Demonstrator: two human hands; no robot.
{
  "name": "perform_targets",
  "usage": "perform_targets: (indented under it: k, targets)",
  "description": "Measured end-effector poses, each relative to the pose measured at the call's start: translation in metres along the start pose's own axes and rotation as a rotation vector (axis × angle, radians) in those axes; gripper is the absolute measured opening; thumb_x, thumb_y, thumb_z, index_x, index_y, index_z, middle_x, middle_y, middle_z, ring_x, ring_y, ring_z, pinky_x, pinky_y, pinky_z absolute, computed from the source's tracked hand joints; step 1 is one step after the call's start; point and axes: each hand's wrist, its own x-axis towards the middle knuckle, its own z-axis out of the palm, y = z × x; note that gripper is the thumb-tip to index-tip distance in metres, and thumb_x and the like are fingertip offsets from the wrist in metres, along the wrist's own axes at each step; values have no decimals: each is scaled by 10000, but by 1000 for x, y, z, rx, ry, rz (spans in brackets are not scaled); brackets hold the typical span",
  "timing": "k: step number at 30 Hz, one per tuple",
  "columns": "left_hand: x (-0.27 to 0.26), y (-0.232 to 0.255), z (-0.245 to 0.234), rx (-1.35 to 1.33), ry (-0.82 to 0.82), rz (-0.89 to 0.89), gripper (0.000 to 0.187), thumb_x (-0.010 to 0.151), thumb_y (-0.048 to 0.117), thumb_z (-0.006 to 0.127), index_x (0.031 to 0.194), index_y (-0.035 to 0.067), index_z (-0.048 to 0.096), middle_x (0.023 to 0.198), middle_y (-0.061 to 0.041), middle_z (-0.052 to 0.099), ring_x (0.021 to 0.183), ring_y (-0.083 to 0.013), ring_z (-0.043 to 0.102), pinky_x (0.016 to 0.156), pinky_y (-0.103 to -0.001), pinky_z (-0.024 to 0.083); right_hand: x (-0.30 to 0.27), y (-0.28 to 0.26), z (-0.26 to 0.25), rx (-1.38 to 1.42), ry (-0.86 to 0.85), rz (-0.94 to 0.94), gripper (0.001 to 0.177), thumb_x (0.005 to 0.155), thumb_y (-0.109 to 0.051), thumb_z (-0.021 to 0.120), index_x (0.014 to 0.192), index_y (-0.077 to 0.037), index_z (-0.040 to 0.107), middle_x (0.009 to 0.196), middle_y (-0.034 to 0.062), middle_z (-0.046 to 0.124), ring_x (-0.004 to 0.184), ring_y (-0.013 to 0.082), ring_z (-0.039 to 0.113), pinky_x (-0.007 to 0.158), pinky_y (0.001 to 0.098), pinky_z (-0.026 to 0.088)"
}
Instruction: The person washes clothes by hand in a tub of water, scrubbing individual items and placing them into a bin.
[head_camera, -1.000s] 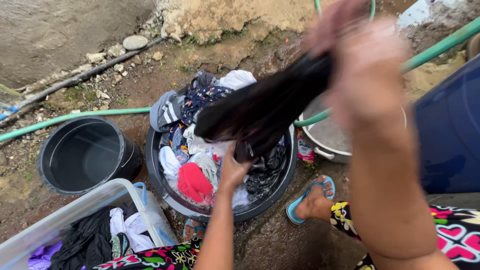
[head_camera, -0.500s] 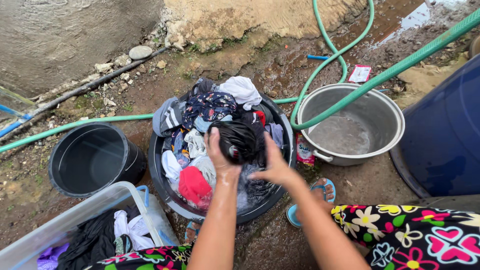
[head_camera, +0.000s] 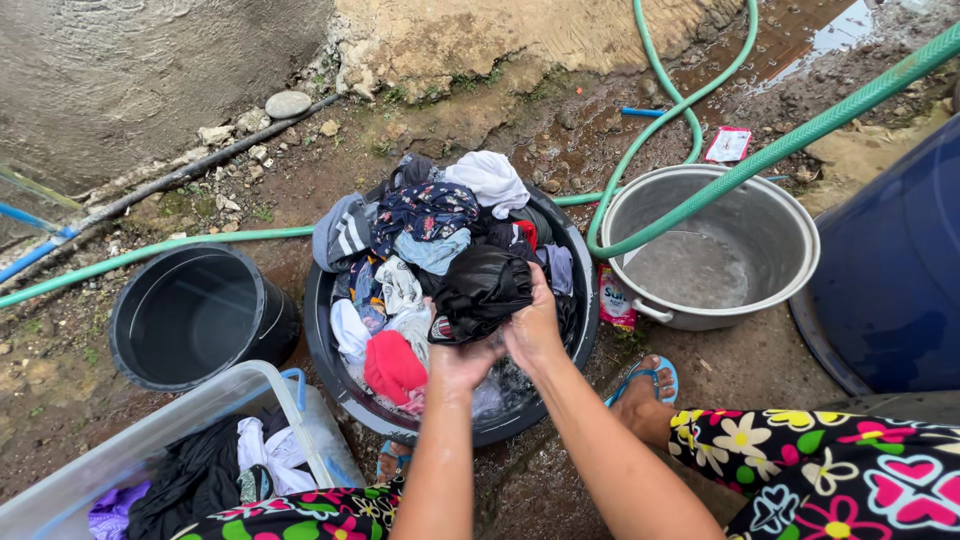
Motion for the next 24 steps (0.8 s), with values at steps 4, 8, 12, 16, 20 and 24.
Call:
perform_targets:
  k: [4, 8, 12, 16, 20, 24]
  targets:
    - [-7, 27, -12, 54, -155, 15, 912, 822, 767, 442, 1267, -5, 638, 1252, -212, 696, 1098, -395, 695, 1008, -579, 497, -12, 9, -32, -128, -44, 262, 746, 755, 181, 661, 1400, -105, 420, 1361, 83, 578, 1226, 210, 601, 1077, 443, 493]
    - [16, 42, -27, 39, -197, 101, 681, 888, 606, 610, 1149, -20, 677, 1173, -186, 705, 1023, -360, 705, 964, -510, 551, -34, 4, -59, -543, -319, 194, 1102, 662, 123, 712, 1624, -92, 220, 1609, 117, 448, 1499, 248, 419, 1248, 467, 285]
    - [25, 39, -25, 333, -36, 550, 396, 889, 303, 693, 1143, 0, 719, 1095, -93, 745, 955, -226, 709, 902, -373, 565, -64, -17, -38, 159, -327, 559, 960, 861, -236, 779, 1608, -305, 180, 1592, 128, 386, 1415, 376, 395, 1174, 580, 291]
    - [27, 33, -31, 943, -48, 632, 346, 930, 213, 716, 1055, -107, 750, 905, -91, 695, 768, -166, 629, 731, -340, 509, -50, -7, -19, 658, -793, 649, 805, 972, -669, 575, 1488, -81, 385, 1530, 146, 433, 1414, 345, 466, 1172, 521, 372]
    - [43, 6, -42, 707, -82, 667, 232, 935, 193, 705, 947, -39, 716, 855, -65, 700, 762, -167, 647, 728, -344, 522, -14, 17, -38, 419, 207, 637, 449, 940, -481, 646, 1085, -59, 696, 1105, 120, 704, 966, 293, 711, 919, 441, 578]
    - [57, -7, -53, 73, 124, 450, 205, 899, 265, 644, 834, 72, 668, 775, -55, 700, 714, -220, 691, 699, -377, 582, 1, 25, -26, -15, 307, 66, 131, 844, -70, 634, 964, -37, 675, 966, 88, 680, 861, 239, 674, 813, 391, 583]
